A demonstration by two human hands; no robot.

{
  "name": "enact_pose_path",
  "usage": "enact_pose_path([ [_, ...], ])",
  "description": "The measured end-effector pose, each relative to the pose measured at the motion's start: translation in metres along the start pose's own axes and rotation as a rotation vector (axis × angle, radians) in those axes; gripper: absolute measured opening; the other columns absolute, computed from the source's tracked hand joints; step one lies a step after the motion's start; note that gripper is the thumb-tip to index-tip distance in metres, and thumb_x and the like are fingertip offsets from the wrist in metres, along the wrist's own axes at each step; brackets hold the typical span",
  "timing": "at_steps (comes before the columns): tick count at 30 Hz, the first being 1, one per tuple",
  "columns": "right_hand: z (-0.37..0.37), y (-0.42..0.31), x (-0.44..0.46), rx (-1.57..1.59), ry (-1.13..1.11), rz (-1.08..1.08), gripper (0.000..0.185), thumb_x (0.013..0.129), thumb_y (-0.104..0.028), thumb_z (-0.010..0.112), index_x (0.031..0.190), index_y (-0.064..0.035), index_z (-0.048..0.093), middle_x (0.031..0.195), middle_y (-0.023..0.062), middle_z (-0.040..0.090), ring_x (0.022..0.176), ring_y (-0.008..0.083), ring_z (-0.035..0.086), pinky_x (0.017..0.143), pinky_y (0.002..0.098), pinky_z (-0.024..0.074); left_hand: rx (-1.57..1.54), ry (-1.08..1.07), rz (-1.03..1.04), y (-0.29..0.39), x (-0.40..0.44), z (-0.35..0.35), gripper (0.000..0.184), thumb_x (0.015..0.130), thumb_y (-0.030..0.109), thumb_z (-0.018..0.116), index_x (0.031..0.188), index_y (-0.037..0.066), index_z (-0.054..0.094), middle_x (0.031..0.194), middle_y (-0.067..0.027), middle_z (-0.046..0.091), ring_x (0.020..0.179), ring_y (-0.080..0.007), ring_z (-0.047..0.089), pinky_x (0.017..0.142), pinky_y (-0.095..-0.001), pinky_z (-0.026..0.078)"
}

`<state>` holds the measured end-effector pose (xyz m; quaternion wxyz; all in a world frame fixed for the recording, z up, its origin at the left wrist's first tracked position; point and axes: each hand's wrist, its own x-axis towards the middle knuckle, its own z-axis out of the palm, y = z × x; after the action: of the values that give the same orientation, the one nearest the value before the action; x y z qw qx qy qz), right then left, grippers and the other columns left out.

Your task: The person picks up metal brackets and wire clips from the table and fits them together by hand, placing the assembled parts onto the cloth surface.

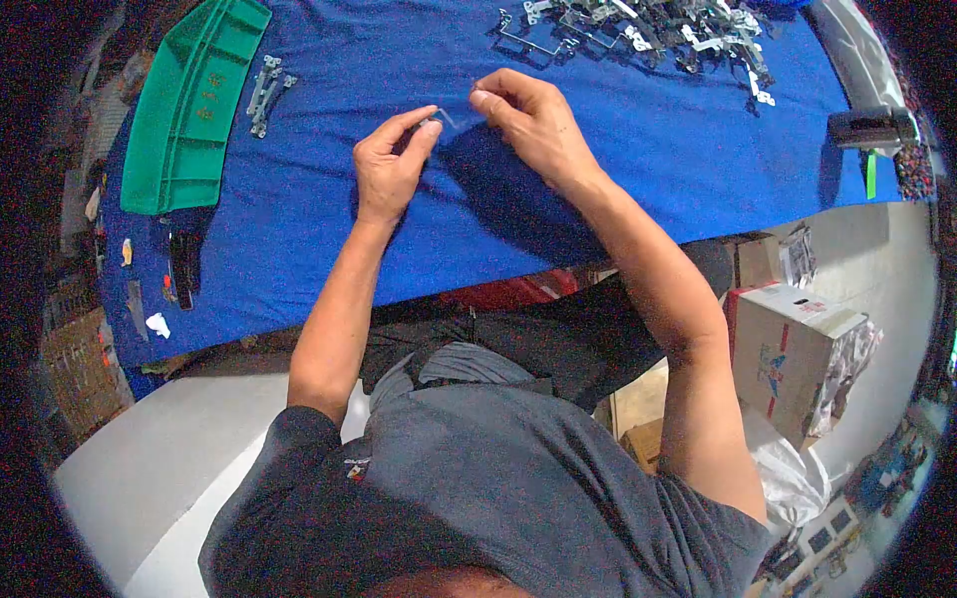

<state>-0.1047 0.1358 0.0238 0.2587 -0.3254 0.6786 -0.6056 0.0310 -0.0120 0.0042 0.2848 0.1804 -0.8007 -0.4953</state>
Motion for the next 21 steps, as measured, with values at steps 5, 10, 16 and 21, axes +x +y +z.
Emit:
enact_pose_path([
  [5,0.002,-0.006,-0.006,0.036,-0.205,0.177,0.023,0.099,-0.026,0.058,0.103,-0.0045,0.066,0.08,-0.0024,0.061,0.068,0.0043,0.051,0.056,0.0202,0.0416,-0.14,0.081,-0.202,-0.003,0.001,0.001,0.021,0.09,0.017,0.07,0.103,0.001,0.074,0.075,-0.0036,0.071,0.061,-0.0072,0.062,0.057,-0.0239,0.051],
  [10,0.006,0.003,-0.005,-0.063,-0.238,0.129,0.024,0.099,-0.027,0.058,0.101,-0.0048,0.066,0.079,-0.003,0.061,0.066,0.004,0.051,0.055,0.0204,0.0408,-0.13,0.076,-0.158,-0.004,0.002,0.001,0.02,0.09,0.016,0.07,0.102,0.001,0.074,0.072,-0.003,0.07,0.06,-0.007,0.062,0.057,-0.024,0.05],
  [16,0.003,0.006,-0.004,-0.216,-0.189,0.033,0.023,0.098,-0.023,0.059,0.099,-0.0002,0.064,0.077,-0.0002,0.062,0.07,0.0069,0.055,0.058,0.0217,0.043,-0.039,0.008,-0.085,-0.003,0.001,-0.001,0.02,0.09,0.013,0.07,0.107,0.001,0.073,0.092,-0.0058,0.073,0.07,-0.0073,0.062,0.06,-0.021,0.048],
  [21,0.006,-0.001,-0.008,-0.187,-0.116,0.111,0.022,0.095,-0.015,0.063,0.11,0.0013,0.06,0.084,0.0026,0.063,0.073,0.009,0.058,0.065,0.0253,0.0512,0.033,0.033,0.074,0.002,0.003,-0.001,0.019,0.083,0.009,0.074,0.1,0.0,0.074,0.086,-0.0082,0.073,0.07,-0.0099,0.065,0.062,-0.0244,0.051],
])
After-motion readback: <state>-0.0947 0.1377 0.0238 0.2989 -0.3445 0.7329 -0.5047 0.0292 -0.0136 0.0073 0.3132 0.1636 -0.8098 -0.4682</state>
